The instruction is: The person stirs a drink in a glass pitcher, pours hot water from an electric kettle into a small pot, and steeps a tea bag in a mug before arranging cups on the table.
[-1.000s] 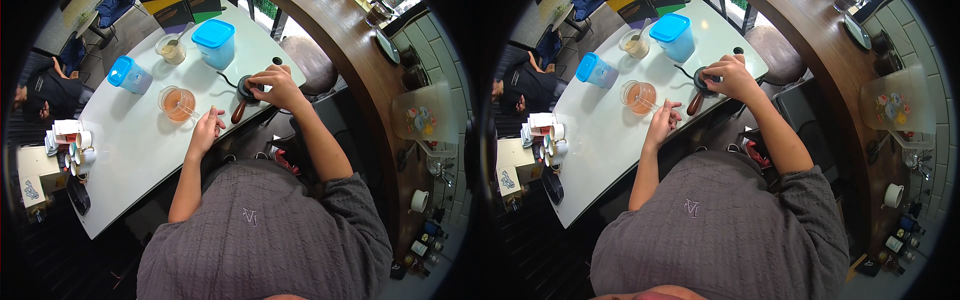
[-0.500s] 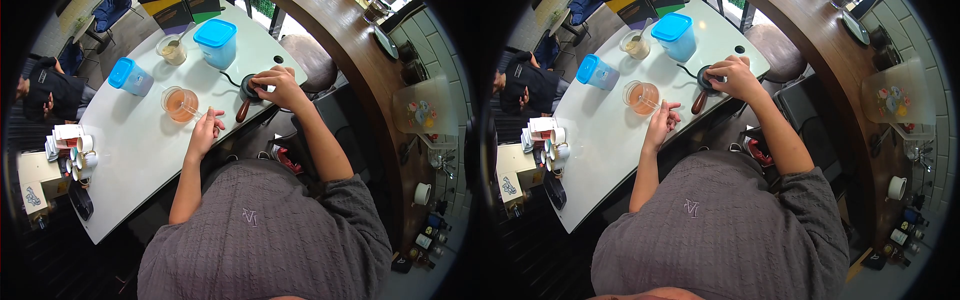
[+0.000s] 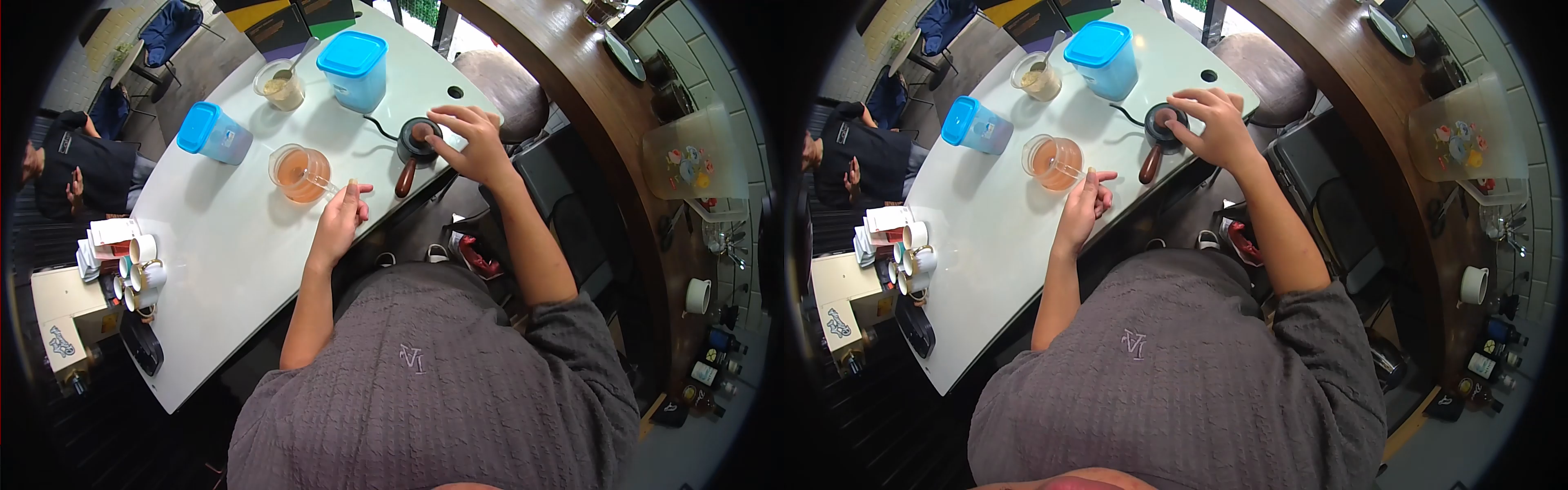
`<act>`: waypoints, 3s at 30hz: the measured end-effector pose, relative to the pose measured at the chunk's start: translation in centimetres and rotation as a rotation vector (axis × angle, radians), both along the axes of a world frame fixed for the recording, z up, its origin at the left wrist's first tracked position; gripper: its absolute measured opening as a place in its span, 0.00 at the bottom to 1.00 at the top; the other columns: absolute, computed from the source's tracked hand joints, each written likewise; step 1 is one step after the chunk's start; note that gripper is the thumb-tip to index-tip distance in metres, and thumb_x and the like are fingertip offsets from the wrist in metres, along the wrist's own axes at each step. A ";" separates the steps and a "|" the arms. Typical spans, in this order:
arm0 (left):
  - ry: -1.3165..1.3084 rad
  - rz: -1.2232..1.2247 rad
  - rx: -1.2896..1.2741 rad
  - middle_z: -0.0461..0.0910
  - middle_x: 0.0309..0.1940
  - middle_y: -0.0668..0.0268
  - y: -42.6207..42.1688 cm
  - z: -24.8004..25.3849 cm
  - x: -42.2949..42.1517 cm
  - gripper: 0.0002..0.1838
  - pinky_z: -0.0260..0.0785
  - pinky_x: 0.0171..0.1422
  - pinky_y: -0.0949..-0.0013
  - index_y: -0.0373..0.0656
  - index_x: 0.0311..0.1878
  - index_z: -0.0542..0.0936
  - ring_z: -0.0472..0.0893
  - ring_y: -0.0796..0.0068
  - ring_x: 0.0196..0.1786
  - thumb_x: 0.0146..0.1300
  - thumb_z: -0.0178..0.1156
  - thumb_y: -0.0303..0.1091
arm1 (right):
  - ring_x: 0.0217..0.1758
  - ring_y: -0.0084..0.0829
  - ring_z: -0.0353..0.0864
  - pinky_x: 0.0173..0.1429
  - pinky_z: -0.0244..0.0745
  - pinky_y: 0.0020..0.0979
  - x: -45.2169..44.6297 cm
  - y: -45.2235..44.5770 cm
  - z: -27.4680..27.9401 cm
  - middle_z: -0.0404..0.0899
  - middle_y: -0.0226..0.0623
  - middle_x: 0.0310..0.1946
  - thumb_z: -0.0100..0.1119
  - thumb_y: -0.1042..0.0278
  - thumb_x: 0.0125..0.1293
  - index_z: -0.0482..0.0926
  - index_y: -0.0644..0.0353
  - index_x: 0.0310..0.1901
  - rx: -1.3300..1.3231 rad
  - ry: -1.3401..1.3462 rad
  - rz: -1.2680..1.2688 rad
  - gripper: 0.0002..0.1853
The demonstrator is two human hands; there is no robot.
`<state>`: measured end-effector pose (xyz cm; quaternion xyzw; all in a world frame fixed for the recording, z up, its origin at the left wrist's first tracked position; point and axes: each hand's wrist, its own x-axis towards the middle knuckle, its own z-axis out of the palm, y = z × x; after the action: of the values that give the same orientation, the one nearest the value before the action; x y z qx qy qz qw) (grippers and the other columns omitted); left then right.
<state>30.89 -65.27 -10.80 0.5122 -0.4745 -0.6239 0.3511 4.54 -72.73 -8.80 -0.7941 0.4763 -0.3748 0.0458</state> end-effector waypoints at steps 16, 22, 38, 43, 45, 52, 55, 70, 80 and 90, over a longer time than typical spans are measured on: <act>0.003 -0.149 -0.126 0.60 0.19 0.78 -0.9 2.0 3.5 0.28 0.53 0.31 0.79 0.40 0.35 0.75 0.58 0.87 0.25 0.75 0.42 0.57 | 0.25 0.25 0.77 0.32 0.71 0.27 7.3 5.7 -2.2 0.81 0.37 0.25 0.52 0.43 0.69 0.82 0.66 0.29 0.979 -0.709 -0.285 0.28; 0.038 -0.185 -0.094 0.59 0.19 0.78 -0.9 1.8 4.3 0.27 0.52 0.30 0.79 0.39 0.36 0.74 0.57 0.88 0.24 0.75 0.42 0.56 | 0.27 0.20 0.70 0.33 0.68 0.24 8.7 5.7 -3.7 0.77 0.32 0.29 0.49 0.45 0.71 0.77 0.66 0.41 1.149 -0.920 -0.280 0.25; 0.060 -0.277 -0.111 0.59 0.19 0.79 -3.0 2.6 3.0 0.24 0.49 0.27 0.81 0.40 0.38 0.75 0.56 0.90 0.23 0.76 0.42 0.52 | 0.29 0.21 0.68 0.37 0.66 0.26 6.8 3.3 -6.8 0.71 0.28 0.26 0.43 0.45 0.74 0.74 0.65 0.39 0.894 -1.051 -0.325 0.26; 0.074 -0.291 -0.126 0.60 0.19 0.80 -3.8 3.2 1.9 0.19 0.48 0.26 0.82 0.41 0.38 0.76 0.56 0.91 0.23 0.75 0.48 0.47 | 0.30 0.21 0.71 0.37 0.66 0.25 5.9 4.1 -6.0 0.73 0.30 0.26 0.43 0.43 0.74 0.75 0.65 0.40 0.789 -0.944 -0.450 0.27; 0.100 -0.307 -0.120 0.60 0.20 0.81 -3.8 3.1 1.0 0.15 0.48 0.26 0.82 0.41 0.38 0.76 0.56 0.91 0.23 0.74 0.52 0.44 | 0.35 0.27 0.78 0.43 0.71 0.29 5.0 5.4 -5.6 0.79 0.36 0.30 0.44 0.40 0.71 0.77 0.69 0.43 0.701 -0.841 -0.524 0.32; 0.094 -0.422 -0.153 0.69 0.24 0.81 -1.9 3.6 -4.3 0.09 0.51 0.28 0.84 0.40 0.39 0.77 0.62 0.93 0.26 0.72 0.56 0.35 | 0.30 0.17 0.75 0.36 0.71 0.24 -0.5 13.4 -1.7 0.80 0.31 0.26 0.56 0.58 0.69 0.83 0.66 0.39 0.424 -0.989 -0.639 0.16; 0.149 -0.512 -0.135 0.72 0.26 0.81 -0.1 3.9 -7.6 0.07 0.54 0.31 0.85 0.39 0.39 0.76 0.64 0.94 0.27 0.70 0.57 0.33 | 0.30 0.16 0.76 0.37 0.71 0.22 -3.1 18.6 -1.0 0.82 0.30 0.28 0.58 0.62 0.69 0.84 0.65 0.40 0.377 -1.073 -0.721 0.13; 0.191 -0.940 -0.233 0.64 0.19 0.82 14.9 4.5 -24.7 0.05 0.49 0.26 0.81 0.41 0.39 0.73 0.59 0.92 0.22 0.68 0.59 0.29 | 0.27 0.11 0.74 0.33 0.69 0.15 -9.8 46.6 1.4 0.82 0.28 0.27 0.65 0.70 0.63 0.84 0.65 0.40 -0.122 -1.025 -1.255 0.08; 0.238 -1.199 -0.171 0.66 0.23 0.80 21.9 3.7 -31.0 0.06 0.52 0.28 0.81 0.43 0.34 0.70 0.62 0.92 0.24 0.64 0.56 0.22 | 0.32 0.12 0.72 0.37 0.67 0.16 -9.4 56.7 0.8 0.77 0.23 0.31 0.62 0.77 0.62 0.81 0.63 0.46 -0.089 -0.931 -1.564 0.10; 0.253 -1.243 -0.201 0.64 0.23 0.80 20.1 3.9 -34.1 0.08 0.52 0.30 0.80 0.43 0.31 0.69 0.61 0.91 0.26 0.60 0.57 0.21 | 0.28 0.14 0.73 0.33 0.68 0.19 -10.9 55.1 1.1 0.78 0.24 0.29 0.61 0.76 0.61 0.83 0.59 0.44 -0.180 -0.905 -1.595 0.10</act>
<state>-3.23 -45.16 -6.91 0.0285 -0.6939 -0.7191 0.0233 -6.38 -17.66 -7.73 -0.0087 0.7884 -0.6059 -0.1059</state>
